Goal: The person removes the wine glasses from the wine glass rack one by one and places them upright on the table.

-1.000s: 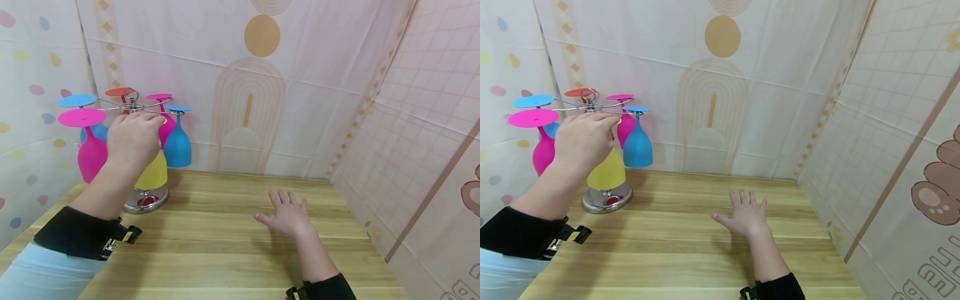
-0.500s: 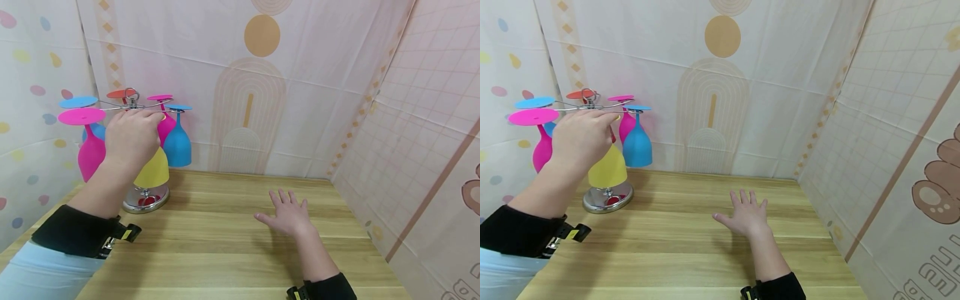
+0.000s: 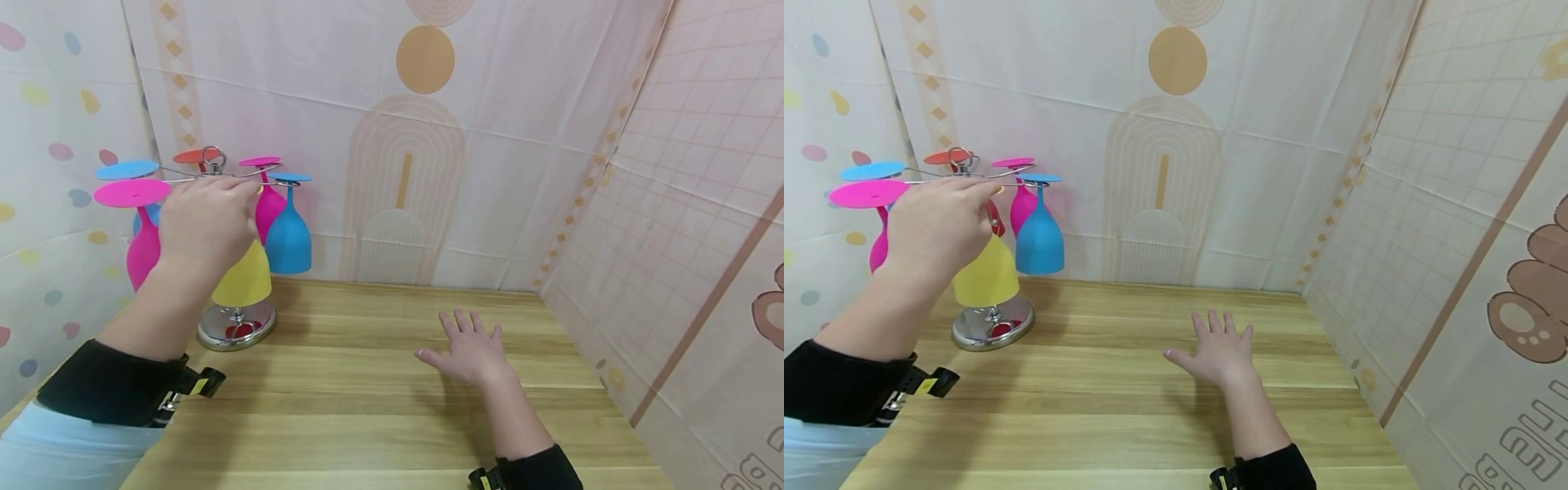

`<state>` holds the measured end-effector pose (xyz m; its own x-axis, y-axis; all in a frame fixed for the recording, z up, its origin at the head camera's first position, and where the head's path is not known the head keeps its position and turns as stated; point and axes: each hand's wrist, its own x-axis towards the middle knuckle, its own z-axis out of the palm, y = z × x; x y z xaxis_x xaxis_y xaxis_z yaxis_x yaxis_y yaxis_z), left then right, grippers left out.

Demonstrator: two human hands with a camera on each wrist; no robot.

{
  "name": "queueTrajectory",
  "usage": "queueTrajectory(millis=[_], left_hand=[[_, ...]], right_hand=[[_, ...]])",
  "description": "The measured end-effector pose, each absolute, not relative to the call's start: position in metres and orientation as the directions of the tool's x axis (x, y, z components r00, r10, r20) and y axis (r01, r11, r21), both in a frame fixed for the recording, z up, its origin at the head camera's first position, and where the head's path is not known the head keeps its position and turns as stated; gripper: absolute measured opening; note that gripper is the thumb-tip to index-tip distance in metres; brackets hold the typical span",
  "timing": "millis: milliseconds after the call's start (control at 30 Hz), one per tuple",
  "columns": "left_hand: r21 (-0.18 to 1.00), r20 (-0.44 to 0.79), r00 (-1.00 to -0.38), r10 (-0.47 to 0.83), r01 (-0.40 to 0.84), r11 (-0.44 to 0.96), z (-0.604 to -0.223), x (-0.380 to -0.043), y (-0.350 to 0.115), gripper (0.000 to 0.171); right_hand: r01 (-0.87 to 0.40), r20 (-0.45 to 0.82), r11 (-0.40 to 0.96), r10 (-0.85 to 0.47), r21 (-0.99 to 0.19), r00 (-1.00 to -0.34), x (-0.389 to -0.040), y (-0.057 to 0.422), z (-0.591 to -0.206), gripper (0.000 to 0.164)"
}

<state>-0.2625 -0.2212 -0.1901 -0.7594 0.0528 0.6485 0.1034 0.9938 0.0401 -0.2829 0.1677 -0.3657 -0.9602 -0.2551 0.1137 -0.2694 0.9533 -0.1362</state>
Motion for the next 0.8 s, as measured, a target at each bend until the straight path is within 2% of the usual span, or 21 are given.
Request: queueTrajectory(millis=[333,567,800], left_hand=[[0.039,0.635,-0.772,0.024,0.063,0.997,-0.185,-0.260,-0.233,0.052],[0.040,0.588,-0.809,-0.005,0.023,0.999,-0.183,-0.262,-0.239,0.053],[0.056,0.579,-0.815,-0.021,0.014,0.998,-0.180,-0.268,-0.243,0.054]], right_hand=[[-0.269,0.120,0.952,-0.253,-0.144,-0.960,-0.284,0.167,-0.367,0.101],[-0.270,0.125,0.951,-0.253,-0.150,-0.959,-0.284,0.167,-0.368,0.101],[-0.269,0.126,0.951,-0.252,-0.151,-0.960,-0.284,0.166,-0.367,0.100]])
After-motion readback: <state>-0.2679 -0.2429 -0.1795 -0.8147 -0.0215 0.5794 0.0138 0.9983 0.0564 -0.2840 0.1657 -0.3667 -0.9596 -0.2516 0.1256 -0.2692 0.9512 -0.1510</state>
